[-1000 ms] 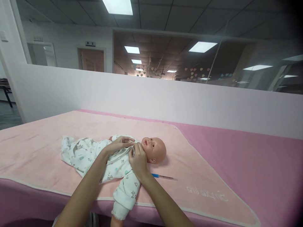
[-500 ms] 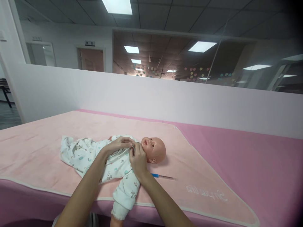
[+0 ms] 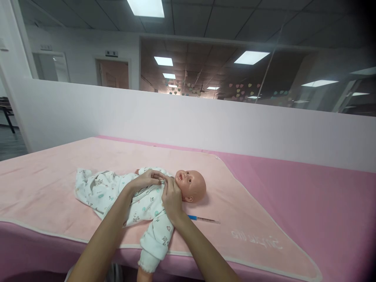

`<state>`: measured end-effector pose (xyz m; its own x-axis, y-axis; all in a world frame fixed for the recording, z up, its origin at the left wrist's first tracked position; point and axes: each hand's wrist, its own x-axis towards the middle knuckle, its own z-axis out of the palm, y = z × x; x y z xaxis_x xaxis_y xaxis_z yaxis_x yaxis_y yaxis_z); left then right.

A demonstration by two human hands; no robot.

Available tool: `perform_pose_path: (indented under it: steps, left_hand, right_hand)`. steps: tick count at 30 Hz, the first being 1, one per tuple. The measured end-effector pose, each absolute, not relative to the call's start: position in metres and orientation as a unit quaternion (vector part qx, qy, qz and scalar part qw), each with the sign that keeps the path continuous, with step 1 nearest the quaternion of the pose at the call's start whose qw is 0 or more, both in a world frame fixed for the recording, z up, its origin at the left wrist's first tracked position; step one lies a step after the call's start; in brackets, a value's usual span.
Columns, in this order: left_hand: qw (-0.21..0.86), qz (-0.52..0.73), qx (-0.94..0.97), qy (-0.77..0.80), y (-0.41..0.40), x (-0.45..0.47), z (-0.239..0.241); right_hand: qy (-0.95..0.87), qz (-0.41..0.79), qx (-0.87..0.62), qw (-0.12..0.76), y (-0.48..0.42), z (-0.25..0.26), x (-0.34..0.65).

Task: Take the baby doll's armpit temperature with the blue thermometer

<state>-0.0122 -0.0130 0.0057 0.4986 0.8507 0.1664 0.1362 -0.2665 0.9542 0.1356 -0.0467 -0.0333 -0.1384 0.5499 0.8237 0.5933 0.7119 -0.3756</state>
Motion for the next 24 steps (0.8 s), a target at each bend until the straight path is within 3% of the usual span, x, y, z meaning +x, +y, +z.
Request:
perform_pose_path:
  steps: [11,24]
  left_hand:
    - [0.544,0.378,0.673,0.33,-0.0145,-0.01,0.0074]
    - [0.512,0.398,0.67,0.36,-0.0193,-0.0096,0.0085]
  right_hand:
    - [-0.741,-0.028,-0.376,0.555,-0.0481,-0.0321,0.1348]
    - [-0.751,-0.064,-0.41,0.514,-0.048,-0.0321,0.1351]
